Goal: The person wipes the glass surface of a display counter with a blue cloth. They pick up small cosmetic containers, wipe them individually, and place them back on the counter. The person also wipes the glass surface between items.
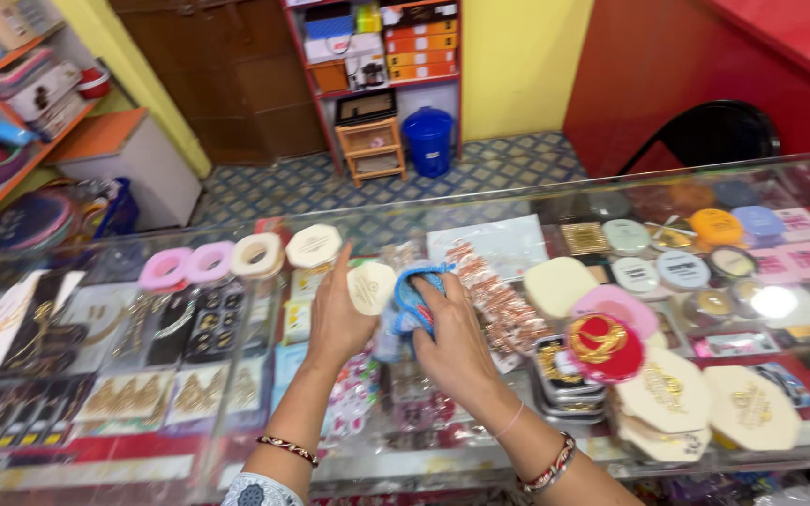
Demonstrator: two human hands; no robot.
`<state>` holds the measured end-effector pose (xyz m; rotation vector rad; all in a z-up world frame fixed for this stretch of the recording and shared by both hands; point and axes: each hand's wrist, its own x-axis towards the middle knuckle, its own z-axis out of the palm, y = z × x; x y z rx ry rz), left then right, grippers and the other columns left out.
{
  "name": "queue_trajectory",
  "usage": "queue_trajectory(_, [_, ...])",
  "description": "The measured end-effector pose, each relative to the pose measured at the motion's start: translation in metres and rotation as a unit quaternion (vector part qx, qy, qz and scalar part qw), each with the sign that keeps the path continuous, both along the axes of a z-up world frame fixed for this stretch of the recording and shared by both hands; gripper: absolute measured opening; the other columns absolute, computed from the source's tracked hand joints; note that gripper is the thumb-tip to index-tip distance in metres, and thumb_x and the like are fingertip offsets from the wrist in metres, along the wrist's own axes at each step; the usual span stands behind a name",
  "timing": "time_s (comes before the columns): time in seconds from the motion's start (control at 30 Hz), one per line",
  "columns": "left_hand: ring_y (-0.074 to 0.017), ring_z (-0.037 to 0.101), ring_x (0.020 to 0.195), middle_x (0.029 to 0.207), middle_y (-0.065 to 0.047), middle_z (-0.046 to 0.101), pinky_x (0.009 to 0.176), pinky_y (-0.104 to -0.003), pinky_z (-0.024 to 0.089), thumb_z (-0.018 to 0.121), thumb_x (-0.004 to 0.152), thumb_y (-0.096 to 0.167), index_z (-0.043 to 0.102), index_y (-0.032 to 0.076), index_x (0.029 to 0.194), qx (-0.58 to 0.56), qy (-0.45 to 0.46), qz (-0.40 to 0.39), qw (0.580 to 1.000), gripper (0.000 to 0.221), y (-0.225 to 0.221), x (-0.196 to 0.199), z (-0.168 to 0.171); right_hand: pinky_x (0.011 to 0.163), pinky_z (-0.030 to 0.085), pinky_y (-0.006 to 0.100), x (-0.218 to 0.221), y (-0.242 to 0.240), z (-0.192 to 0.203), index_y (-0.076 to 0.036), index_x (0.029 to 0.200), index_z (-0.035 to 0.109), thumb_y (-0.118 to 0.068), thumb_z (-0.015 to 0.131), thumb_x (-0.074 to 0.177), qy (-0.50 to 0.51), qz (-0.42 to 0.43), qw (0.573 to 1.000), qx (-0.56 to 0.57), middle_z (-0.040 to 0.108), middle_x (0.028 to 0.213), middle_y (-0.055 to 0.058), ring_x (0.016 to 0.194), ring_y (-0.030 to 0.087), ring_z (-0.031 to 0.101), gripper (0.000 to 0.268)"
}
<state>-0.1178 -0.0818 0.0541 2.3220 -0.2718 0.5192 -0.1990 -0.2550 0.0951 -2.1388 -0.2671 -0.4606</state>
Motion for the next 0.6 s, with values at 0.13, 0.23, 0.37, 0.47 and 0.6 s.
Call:
queue_trajectory(0.13, [-0.0393, 0.063, 0.118, 0.125, -0.023, 0.067, 0.099, -0.045, 0.05, 0.076, 0.067, 0.002, 0.027, 0.007, 0.159, -0.054, 0.069, -0.029, 0.996, 0.104, 0.024, -0.016, -0.017, 0.113, 0.037, 0.046, 0.007, 0.03, -0.032, 0.003, 0.134, 0.06, -0.001, 0.063, 0.075, 0.032, -0.008, 0.998, -0.052, 0.05, 0.14, 0.025, 0.132, 0.044, 0.047, 0.059])
queue_trajectory(0.23, [-0.0353, 0.068, 0.117, 0.128, -0.019, 0.07, 0.103, -0.043, 0.051, 0.066, 0.076, -0.001, 0.019, 0.01, 0.167, -0.094, 0.078, -0.082, 0.989, 0.103, 0.031, -0.011, -0.037, 0.116, 0.032, 0.047, 0.018, 0.049, -0.049, 0.004, 0.135, 0.057, -0.017, 0.068, 0.081, 0.026, 0.014, 0.996, -0.086, 0.044, 0.148, 0.027, 0.139, 0.044, 0.04, 0.059])
queue_trajectory(0.37, [-0.0416, 0.061, 0.121, 0.134, -0.025, 0.061, 0.103, -0.047, 0.047, 0.074, 0.071, -0.002, 0.014, 0.009, 0.163, -0.078, 0.031, -0.086, 0.993, 0.111, 0.033, -0.01, -0.057, 0.117, 0.022, 0.053, 0.032, 0.066, -0.066, -0.001, 0.139, 0.055, -0.033, 0.062, 0.093, 0.034, 0.043, 0.986, -0.158, 0.04, 0.153, 0.025, 0.147, 0.043, 0.029, 0.057])
queue_trajectory(0.47, [-0.044, 0.058, 0.126, 0.138, -0.027, 0.058, 0.102, -0.048, 0.047, 0.076, 0.071, -0.003, 0.011, 0.009, 0.163, -0.066, 0.017, -0.074, 0.995, 0.113, 0.033, -0.005, -0.056, 0.117, 0.018, 0.056, 0.046, 0.07, -0.073, -0.006, 0.14, 0.057, -0.033, 0.057, 0.096, 0.033, 0.03, 0.979, -0.199, 0.042, 0.153, 0.02, 0.147, 0.041, 0.03, 0.051])
queue_trajectory(0.6, [-0.0458, 0.056, 0.123, 0.131, -0.027, 0.06, 0.1, -0.048, 0.047, 0.08, 0.056, -0.005, 0.005, 0.008, 0.158, -0.057, 0.046, -0.065, 0.995, 0.127, 0.03, -0.011, -0.049, 0.118, 0.021, 0.056, 0.073, 0.073, -0.079, -0.008, 0.136, 0.062, -0.032, 0.056, 0.096, 0.009, -0.006, 0.976, -0.217, 0.048, 0.149, 0.019, 0.145, 0.04, 0.034, 0.047])
